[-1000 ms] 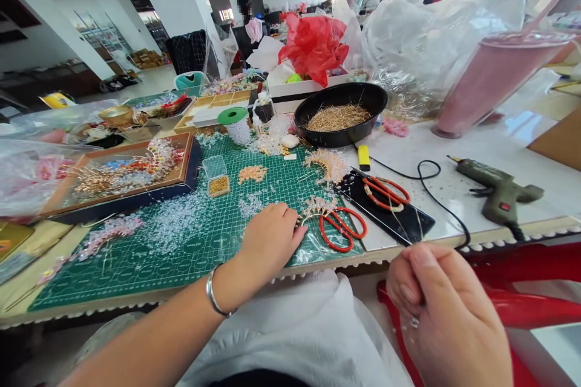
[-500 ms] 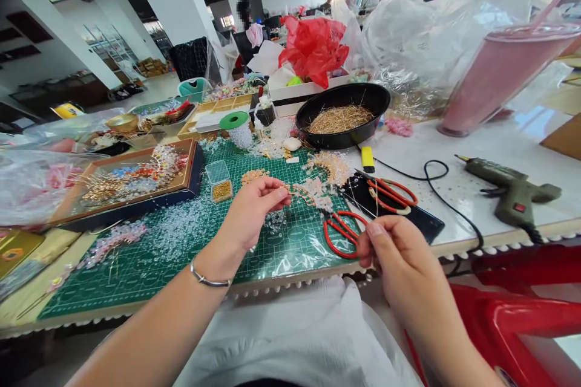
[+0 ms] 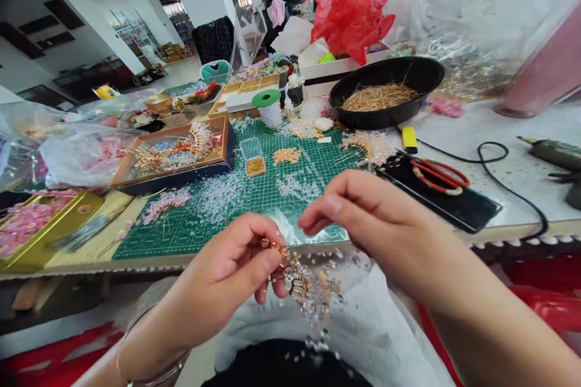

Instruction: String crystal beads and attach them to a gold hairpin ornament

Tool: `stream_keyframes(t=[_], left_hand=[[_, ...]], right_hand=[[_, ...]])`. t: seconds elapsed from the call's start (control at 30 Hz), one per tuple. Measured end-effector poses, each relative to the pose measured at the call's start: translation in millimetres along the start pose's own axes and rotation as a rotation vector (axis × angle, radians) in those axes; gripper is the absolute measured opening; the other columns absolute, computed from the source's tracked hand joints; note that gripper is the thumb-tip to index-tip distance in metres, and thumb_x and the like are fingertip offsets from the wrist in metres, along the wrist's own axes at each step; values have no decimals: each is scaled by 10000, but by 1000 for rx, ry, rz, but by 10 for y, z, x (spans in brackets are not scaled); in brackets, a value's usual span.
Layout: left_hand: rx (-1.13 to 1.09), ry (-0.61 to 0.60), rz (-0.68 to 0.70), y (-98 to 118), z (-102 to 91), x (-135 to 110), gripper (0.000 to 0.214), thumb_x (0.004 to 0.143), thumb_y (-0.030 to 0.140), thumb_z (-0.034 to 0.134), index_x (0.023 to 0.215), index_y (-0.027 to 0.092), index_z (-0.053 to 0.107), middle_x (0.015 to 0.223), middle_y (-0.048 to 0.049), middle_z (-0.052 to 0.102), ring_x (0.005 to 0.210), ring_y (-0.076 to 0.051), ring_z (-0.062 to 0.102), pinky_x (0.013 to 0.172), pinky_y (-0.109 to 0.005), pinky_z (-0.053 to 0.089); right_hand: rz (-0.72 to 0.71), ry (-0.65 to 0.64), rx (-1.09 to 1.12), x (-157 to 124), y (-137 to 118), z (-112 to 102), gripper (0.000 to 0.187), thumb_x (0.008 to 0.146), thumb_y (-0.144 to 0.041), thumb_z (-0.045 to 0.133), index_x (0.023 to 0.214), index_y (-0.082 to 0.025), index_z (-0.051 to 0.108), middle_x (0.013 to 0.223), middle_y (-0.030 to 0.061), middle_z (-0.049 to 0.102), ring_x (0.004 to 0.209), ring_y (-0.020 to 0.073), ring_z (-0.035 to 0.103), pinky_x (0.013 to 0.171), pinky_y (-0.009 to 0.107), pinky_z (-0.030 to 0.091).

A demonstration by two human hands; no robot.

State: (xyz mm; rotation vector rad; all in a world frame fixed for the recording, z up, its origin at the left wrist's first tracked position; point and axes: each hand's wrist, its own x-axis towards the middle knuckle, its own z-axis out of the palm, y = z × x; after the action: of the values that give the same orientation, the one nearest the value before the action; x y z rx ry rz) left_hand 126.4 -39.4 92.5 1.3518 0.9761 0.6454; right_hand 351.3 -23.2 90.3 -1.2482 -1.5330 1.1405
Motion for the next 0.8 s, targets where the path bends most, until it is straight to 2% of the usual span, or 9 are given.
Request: stream_keyframes(t=[0.07,0.17,0.3,0.43,0.57,0.67,0.73,0.8], left_hand=[[17,28,-23,-76,-18,-113,84,924,281,606,970,227,560,766,19,611,675,-111,593,581,-218,460],[-113,29,-79,-163,-95,-224,143,835,214,677,927,211,568,773,38,571,641,-84,523,598,-216,436],[-112,15,-104,-218,-208,-343,101,796,191,666,851,192,582,685,40,528,600,-91,445,554,-231,351],[-128,32,-79,-232,-260,-450,111,759,164,683,832,186,602,721,18,553,629,-106,453,567,-243,349],[-226,52,-102,-263,-284,-542,117,781,213,706,816,185,598,678,31,523,597,-93,441,542,-219,344],[-301,49,-73,-297,-324,-589,151,766,225,740,813,178,605,680,34,527,584,-79,441,539,-201,353],[-309,32,-62,-307,-356,-609,186,734,203,770,822,173,609,669,44,526,566,-67,426,523,-187,347],[-285,21,-76,-302,-378,-624,215,704,164,785,826,168,608,631,62,501,538,-56,394,497,-172,326]], right_hand=[[-87,-132,-53,-63,-74,211,307,980,-479,555,900,-243,735,770,19,691,558,123,540,469,214,397],[-185,-221,-145,-169,-102,415,261,998,-445,535,946,-283,733,895,39,724,778,202,657,630,270,517],[-209,-309,-146,-261,-93,522,227,989,-397,543,949,-296,743,915,61,726,806,247,668,664,325,542],[-247,-446,1,-319,-161,601,176,955,-264,577,955,-306,748,933,79,722,864,288,667,757,395,550],[-303,-455,100,-397,-210,682,244,936,-160,578,972,-347,731,892,51,729,880,293,677,803,430,557],[-372,-409,4,-480,-165,690,184,957,-206,587,978,-349,702,899,37,729,988,303,668,886,446,553],[-408,-416,-87,-532,-120,673,94,946,-265,630,981,-325,692,913,44,721,1062,315,653,922,438,556],[-435,-440,-152,-568,-87,656,79,912,-282,673,988,-297,689,930,54,714,1090,327,650,936,428,566]])
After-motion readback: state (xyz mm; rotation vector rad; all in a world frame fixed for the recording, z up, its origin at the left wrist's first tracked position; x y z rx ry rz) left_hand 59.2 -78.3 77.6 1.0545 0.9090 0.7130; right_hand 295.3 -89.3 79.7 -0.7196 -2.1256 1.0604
